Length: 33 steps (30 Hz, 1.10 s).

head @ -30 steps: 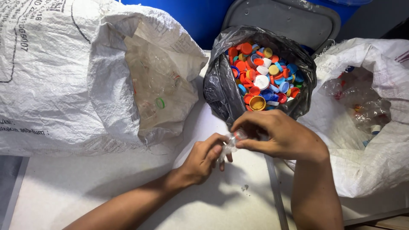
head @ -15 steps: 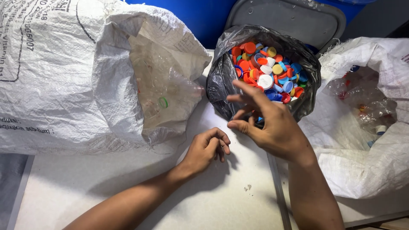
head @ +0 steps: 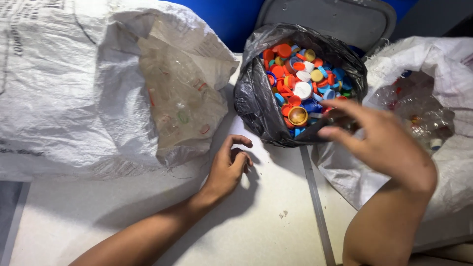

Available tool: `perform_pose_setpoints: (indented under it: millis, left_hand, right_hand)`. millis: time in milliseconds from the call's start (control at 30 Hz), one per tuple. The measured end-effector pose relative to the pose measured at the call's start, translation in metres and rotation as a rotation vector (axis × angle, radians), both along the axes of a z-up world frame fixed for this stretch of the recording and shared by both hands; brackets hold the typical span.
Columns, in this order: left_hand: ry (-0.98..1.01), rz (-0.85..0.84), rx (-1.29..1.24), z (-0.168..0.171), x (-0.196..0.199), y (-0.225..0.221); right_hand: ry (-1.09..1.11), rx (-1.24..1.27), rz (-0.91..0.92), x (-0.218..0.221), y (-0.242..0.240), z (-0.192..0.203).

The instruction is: The person removes plastic bottles from a white sack, unscrews the caps by hand, and places the caps into a black bag. The empty bottles are then placed into a second white sack. The process is repeated for multiple bottles.

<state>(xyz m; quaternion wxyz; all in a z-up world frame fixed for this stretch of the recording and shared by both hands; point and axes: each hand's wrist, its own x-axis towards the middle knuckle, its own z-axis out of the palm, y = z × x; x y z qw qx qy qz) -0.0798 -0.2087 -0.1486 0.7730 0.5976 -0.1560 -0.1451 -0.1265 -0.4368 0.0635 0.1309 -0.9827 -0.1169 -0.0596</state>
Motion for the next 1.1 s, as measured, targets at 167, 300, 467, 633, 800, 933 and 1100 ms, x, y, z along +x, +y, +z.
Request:
perform_pose_setpoints:
  millis: [167,300,467,633,800,933,1100]
  left_hand:
    - [0.036,-0.025,0.033,-0.008,0.001,-0.003]
    - [0.027,-0.033,-0.006,-0.011,0.002,-0.005]
    - [0.014,-0.037,-0.016,-0.014,0.003,-0.005]
    - [0.017,-0.032,-0.017,-0.016,0.003,-0.006]
    - [0.027,-0.033,-0.031,-0.019,0.004,-0.006]
    - [0.018,-0.038,-0.031,-0.019,0.003,-0.007]
    - [0.005,-0.038,-0.032,-0.020,0.004,-0.006]
  right_hand:
    - [0.106,-0.049,-0.676,0.006,-0.123,-0.034]
    - [0.208,0.001,-0.933,0.018,-0.210,-0.081]
    - [0.078,0.008,-1.028,0.032,-0.262,-0.141]
    - [-0.117,0.086,-1.287,0.025,-0.303,-0.186]
    - [-0.320,0.310,-1.333,0.023,-0.361,-0.236]
    - [-0.758,0.191,-1.376,0.019,-0.346,-0.234]
    - [-0.987,0.325,-1.446,0.014,-0.358,-0.235]
